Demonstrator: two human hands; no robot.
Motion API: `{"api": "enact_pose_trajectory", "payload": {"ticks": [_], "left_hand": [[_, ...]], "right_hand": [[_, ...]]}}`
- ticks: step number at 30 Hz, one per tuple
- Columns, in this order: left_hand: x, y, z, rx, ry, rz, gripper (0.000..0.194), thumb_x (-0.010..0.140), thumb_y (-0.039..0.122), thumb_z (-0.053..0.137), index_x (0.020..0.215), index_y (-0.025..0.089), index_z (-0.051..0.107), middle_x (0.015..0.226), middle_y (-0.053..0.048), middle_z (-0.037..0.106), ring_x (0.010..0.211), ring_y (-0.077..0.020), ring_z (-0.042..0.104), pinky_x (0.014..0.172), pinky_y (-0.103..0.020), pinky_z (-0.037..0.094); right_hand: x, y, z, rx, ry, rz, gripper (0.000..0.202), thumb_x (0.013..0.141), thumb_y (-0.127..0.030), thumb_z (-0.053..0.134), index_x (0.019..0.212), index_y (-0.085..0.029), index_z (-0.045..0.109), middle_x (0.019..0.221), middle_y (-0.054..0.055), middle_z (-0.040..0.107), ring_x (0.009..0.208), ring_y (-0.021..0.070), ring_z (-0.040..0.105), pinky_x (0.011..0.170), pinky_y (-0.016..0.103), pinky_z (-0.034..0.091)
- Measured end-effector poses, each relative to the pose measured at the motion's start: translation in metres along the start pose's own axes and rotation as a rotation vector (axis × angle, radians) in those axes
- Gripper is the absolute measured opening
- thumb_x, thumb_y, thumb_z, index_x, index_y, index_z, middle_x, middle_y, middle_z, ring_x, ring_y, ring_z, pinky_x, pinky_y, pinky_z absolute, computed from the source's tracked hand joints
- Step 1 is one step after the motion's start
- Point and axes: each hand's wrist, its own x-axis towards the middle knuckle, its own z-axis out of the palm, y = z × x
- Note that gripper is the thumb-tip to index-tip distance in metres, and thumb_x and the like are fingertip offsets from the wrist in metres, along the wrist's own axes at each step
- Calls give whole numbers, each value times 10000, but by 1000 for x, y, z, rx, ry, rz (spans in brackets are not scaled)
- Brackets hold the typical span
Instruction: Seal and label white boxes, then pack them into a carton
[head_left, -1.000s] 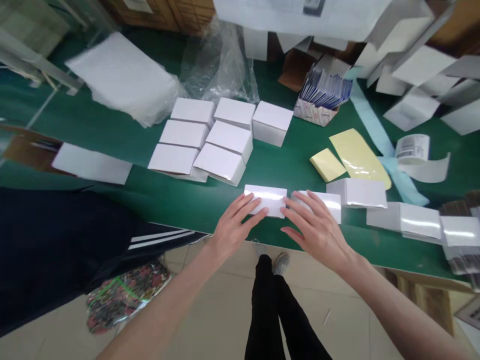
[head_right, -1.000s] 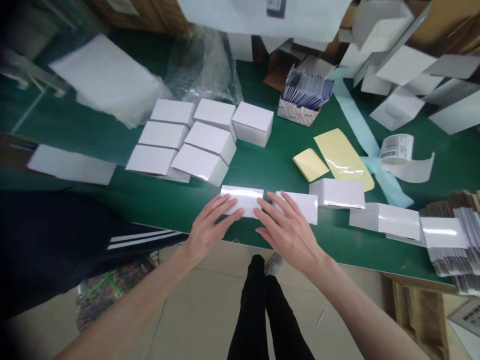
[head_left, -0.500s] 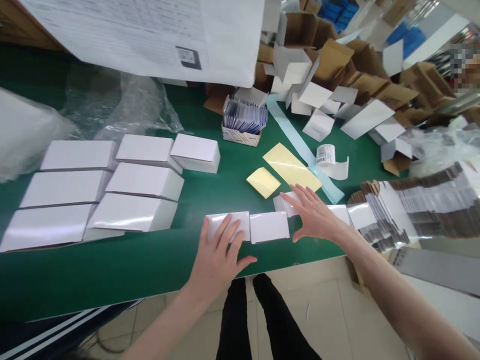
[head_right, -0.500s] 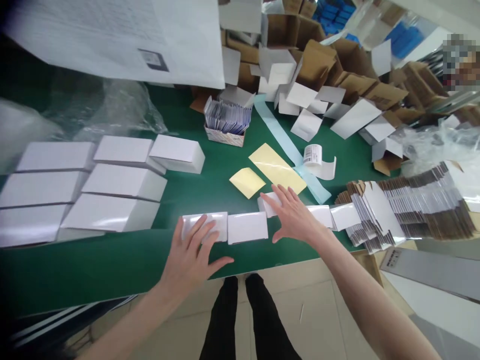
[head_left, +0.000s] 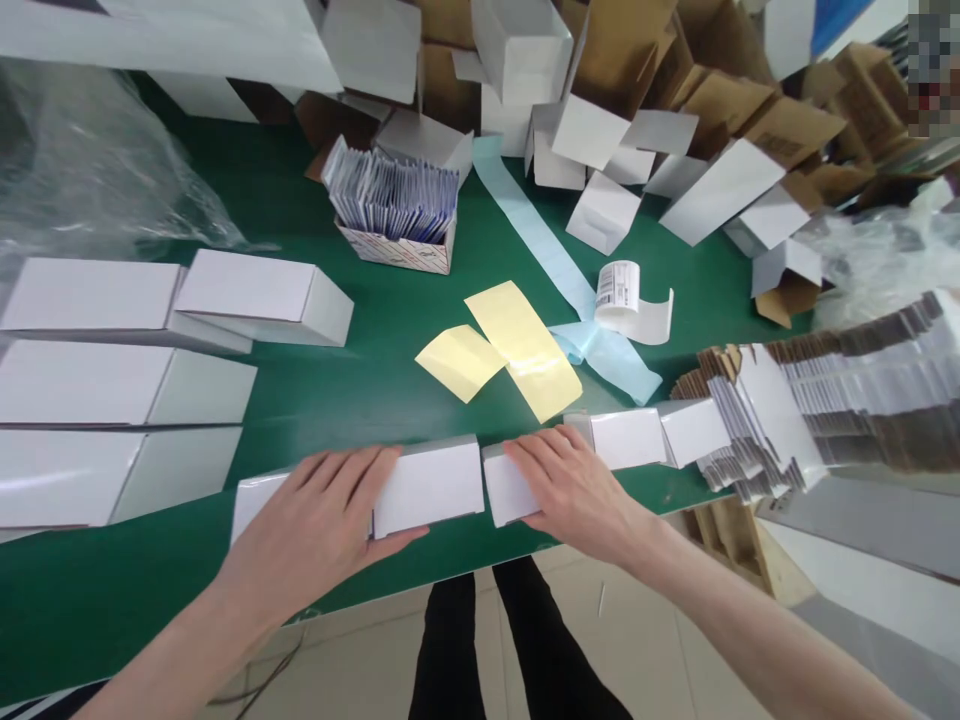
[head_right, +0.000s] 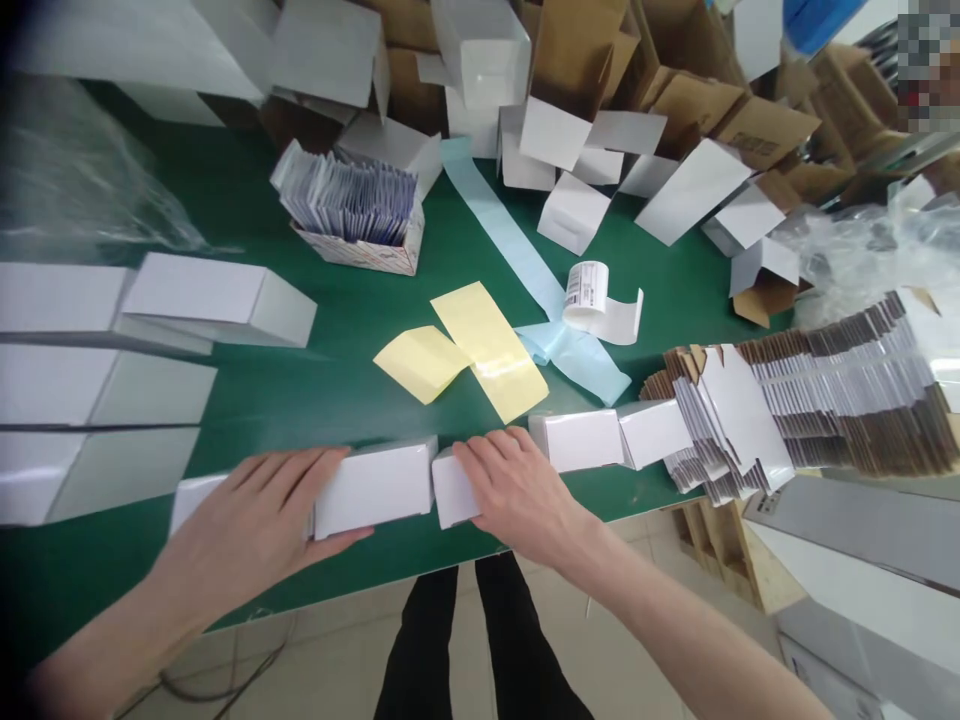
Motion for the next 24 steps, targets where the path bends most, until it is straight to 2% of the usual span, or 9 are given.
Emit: {"api": "enact_pose_trajectory", "payload": {"ticks": [3, 6, 11, 14, 16, 19, 21, 24], "left_hand": [[14, 13, 1, -4, -18, 24, 773, 848, 730, 587, 1319, 117, 614, 1247, -240, 688, 1056, -412, 678, 906, -590, 561], [30, 30, -1, 2, -23, 30, 769, 866, 720, 574, 1330, 108, 609, 1273, -248, 677, 1071, -409, 675, 930, -586, 549], [41, 43, -6, -12, -71, -19, 764, 901, 718, 519, 1345, 101, 604, 1300, -239, 665, 1106, -400, 656, 982, -583, 509], [42, 45, -9, -45, -135, -71, 818, 917, 728, 475, 1409, 78, 550, 1337, -226, 643, 1146, -386, 623, 1014, -589, 478], [41, 46, -11, -70, -156, -97, 863, 924, 736, 448, 1476, 74, 481, 1373, -216, 622, 1170, -378, 603, 1034, -586, 456], [39, 46, -15, -117, -157, -108, 911, 932, 735, 432, 1566, 85, 353, 1429, -204, 589, 1231, -370, 568, 1095, -585, 402], [38, 45, -19, -151, -145, -105, 923, 935, 728, 439, 1592, 94, 299, 1465, -198, 563, 1293, -366, 531, 1148, -587, 350], [37, 44, -24, -207, -114, -81, 923, 934, 712, 469, 1604, 108, 269, 1521, -183, 517, 1386, -360, 466, 1205, -581, 289]], "right_hand": [[-7, 18, -3, -23, 34, 32, 798, 839, -345, 796, 1488, -82, 413, 1420, 211, 597, 1273, 375, 549, 1139, 619, 405], [-14, 38, -6, -17, 39, 14, 855, 803, -374, 839, 1497, -123, 407, 1465, 180, 576, 1310, 370, 524, 1200, 645, 329], [-21, 52, -13, 11, -19, 9, 796, 795, -338, 841, 1465, -148, 456, 1447, 153, 588, 1246, 365, 554, 1117, 617, 426], [-7, 50, -23, 126, -26, 31, 765, 784, -422, 848, 1426, -194, 498, 1419, 135, 606, 1256, 360, 556, 1070, 575, 474], [15, 50, -29, 279, 27, 117, 627, 856, -493, 769, 1377, -238, 531, 1384, 106, 632, 1249, 313, 586, 1033, 489, 514], [59, 55, -32, 377, 32, 358, 385, 974, -545, 584, 1201, -236, 613, 1095, 94, 748, 1030, 277, 697, 870, 414, 555], [84, 61, -29, 370, 47, 530, 378, 947, -560, 618, 1095, -213, 632, 915, 103, 752, 942, 302, 708, 818, 418, 540], [107, 69, -18, 678, 110, 759, 461, 839, -578, 752, 1065, -206, 601, 878, 107, 751, 906, 300, 715, 773, 397, 553]]}}
